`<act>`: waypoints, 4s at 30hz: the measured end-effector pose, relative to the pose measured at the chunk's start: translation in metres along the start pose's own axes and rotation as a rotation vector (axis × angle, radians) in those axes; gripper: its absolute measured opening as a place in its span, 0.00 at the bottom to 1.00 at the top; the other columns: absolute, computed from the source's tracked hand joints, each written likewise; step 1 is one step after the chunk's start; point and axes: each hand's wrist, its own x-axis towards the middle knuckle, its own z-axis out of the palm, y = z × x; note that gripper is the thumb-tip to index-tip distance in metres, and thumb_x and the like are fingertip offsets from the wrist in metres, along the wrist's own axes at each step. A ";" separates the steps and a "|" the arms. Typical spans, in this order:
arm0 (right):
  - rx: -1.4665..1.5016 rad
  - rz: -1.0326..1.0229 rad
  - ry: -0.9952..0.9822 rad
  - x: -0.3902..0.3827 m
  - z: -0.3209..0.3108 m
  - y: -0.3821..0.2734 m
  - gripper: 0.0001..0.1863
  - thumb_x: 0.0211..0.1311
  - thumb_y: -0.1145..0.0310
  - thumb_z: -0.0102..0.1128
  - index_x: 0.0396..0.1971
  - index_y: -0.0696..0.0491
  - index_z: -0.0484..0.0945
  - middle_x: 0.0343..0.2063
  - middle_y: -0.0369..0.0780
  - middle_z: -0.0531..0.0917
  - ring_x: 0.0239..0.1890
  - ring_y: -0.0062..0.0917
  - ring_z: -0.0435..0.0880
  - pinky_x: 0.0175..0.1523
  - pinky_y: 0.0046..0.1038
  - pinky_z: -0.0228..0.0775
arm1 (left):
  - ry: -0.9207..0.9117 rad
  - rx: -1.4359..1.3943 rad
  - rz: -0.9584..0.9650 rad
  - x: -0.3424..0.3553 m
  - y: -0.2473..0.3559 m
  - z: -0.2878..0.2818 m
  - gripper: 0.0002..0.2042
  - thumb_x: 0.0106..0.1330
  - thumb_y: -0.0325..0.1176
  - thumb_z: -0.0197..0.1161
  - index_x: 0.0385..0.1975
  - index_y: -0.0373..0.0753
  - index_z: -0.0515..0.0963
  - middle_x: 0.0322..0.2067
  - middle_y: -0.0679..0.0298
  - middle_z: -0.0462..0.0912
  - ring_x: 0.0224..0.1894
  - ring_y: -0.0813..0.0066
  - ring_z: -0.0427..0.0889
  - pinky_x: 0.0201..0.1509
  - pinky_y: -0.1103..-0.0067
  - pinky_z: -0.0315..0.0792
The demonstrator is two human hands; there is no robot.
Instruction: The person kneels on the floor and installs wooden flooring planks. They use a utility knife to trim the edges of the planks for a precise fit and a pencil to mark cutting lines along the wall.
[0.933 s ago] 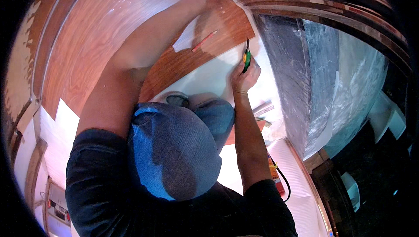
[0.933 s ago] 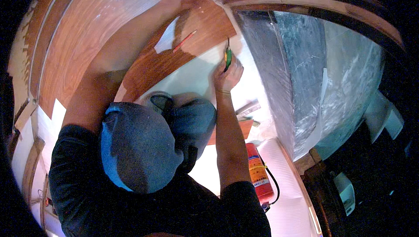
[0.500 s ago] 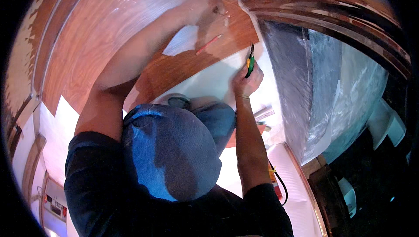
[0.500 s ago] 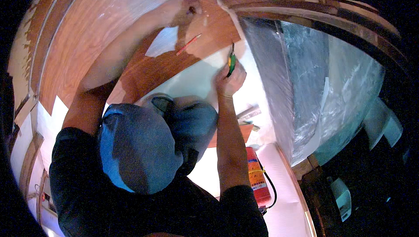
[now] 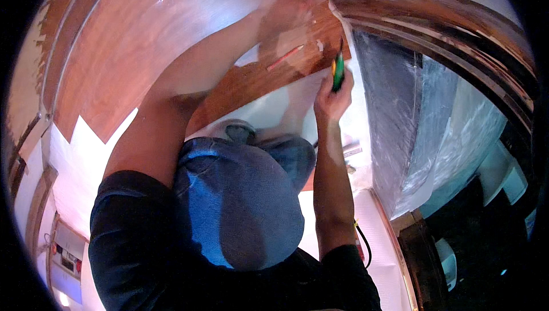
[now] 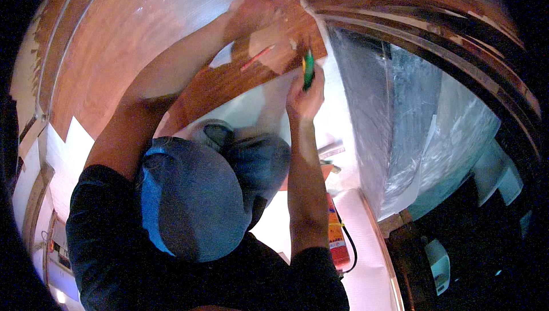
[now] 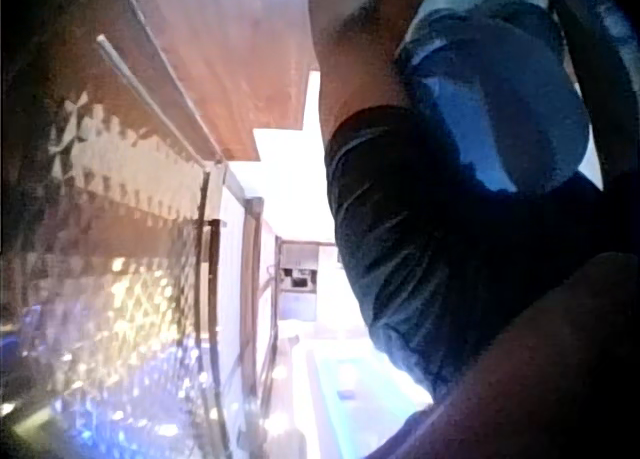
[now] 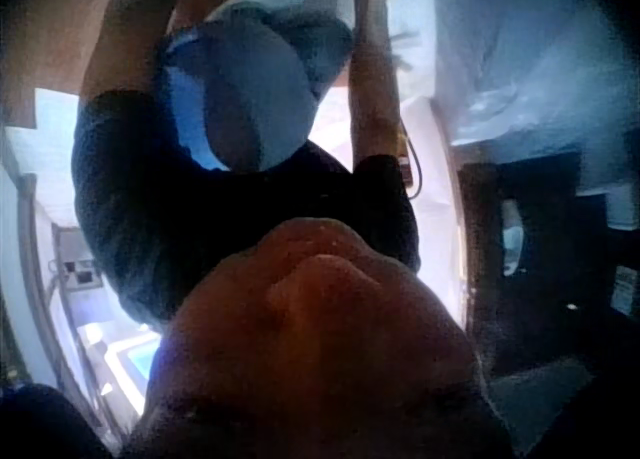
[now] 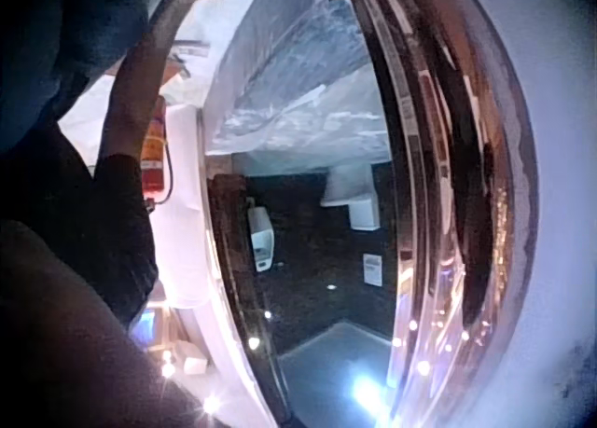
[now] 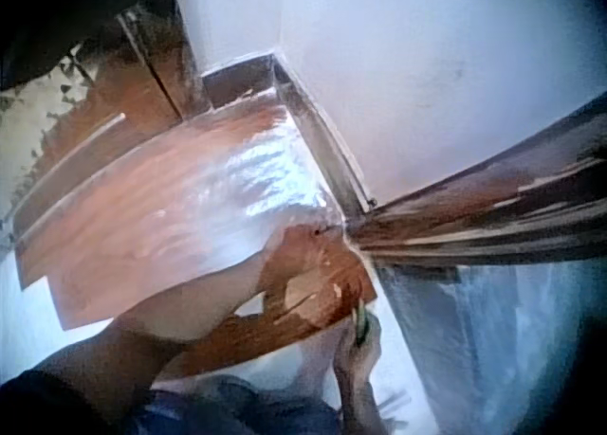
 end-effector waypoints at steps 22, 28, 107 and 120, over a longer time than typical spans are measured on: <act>-0.511 -0.027 -0.180 0.110 0.039 -0.062 0.24 0.67 0.69 0.53 0.63 0.45 0.78 0.43 0.57 0.87 0.43 0.52 0.89 0.45 0.52 0.83 | 0.166 -0.083 0.038 0.006 0.009 -0.007 0.21 0.61 0.39 0.67 0.56 0.50 0.81 0.44 0.58 0.82 0.43 0.52 0.85 0.46 0.60 0.80; -0.637 -0.038 -0.468 0.152 0.020 -0.103 0.19 0.64 0.69 0.51 0.53 0.52 0.81 0.40 0.58 0.87 0.47 0.53 0.87 0.53 0.52 0.80 | 0.072 -0.142 -0.024 0.004 -0.003 0.007 0.23 0.63 0.40 0.65 0.60 0.53 0.79 0.42 0.59 0.83 0.42 0.51 0.84 0.44 0.59 0.80; 0.986 0.975 0.158 -0.035 0.050 -0.010 0.06 0.70 0.73 0.64 0.34 0.60 0.82 0.24 0.37 0.81 0.25 0.20 0.80 0.30 0.23 0.75 | -0.185 -0.195 0.209 -0.116 0.042 -0.103 0.09 0.62 0.30 0.64 0.39 0.41 0.74 0.34 0.55 0.80 0.34 0.50 0.83 0.38 0.60 0.79; 1.043 0.879 0.349 -0.048 0.073 -0.003 0.07 0.69 0.73 0.64 0.31 0.59 0.80 0.22 0.38 0.82 0.22 0.21 0.78 0.28 0.24 0.72 | -0.149 -0.250 0.172 -0.109 0.039 -0.102 0.07 0.60 0.31 0.66 0.37 0.42 0.77 0.35 0.60 0.83 0.33 0.58 0.85 0.38 0.67 0.81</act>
